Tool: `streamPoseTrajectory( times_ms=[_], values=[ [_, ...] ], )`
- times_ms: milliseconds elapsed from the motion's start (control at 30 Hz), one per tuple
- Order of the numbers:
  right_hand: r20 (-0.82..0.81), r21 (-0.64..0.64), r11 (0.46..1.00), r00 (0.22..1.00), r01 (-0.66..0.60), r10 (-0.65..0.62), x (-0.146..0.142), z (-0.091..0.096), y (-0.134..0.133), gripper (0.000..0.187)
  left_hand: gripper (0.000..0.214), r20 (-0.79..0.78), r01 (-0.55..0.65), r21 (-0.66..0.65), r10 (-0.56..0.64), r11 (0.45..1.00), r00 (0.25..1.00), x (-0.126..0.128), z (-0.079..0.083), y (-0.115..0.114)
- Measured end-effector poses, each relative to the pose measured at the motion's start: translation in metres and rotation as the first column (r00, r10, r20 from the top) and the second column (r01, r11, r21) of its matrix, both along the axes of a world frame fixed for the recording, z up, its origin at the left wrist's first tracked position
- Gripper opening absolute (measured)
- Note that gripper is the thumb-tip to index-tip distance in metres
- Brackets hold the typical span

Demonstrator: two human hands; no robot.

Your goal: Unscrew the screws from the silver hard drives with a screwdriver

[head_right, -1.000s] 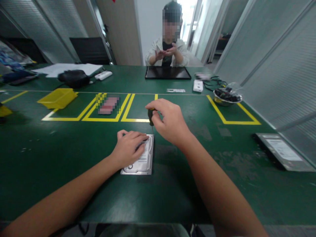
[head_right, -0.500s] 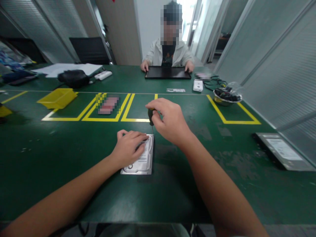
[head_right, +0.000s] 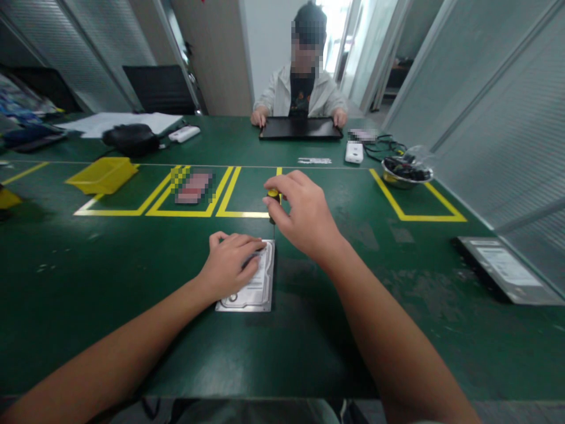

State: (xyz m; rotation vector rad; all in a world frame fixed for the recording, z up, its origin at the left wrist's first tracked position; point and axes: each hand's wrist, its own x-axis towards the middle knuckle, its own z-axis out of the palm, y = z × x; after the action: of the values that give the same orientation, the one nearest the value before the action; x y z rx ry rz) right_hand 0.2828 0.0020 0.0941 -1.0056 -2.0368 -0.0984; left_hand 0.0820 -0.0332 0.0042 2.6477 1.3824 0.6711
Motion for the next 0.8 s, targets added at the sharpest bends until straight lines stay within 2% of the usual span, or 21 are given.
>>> streamPoseTrajectory(
  times_ms=[567,800],
  values=[
    [0.015,-0.033,0.999,1.0,0.022,-0.022,0.0005,0.0002,-0.001,0.022,0.028,0.004,0.003,0.007,-0.003,1.0,1.0,0.0006,0.0006,0.0003],
    [0.003,-0.034,0.998,0.998,-0.058,0.058,0.0019,0.0009,-0.001,0.029,0.029,0.009,0.007,-0.003,-0.007,1.0,1.0,0.0004,0.0,-0.0001]
  ],
)
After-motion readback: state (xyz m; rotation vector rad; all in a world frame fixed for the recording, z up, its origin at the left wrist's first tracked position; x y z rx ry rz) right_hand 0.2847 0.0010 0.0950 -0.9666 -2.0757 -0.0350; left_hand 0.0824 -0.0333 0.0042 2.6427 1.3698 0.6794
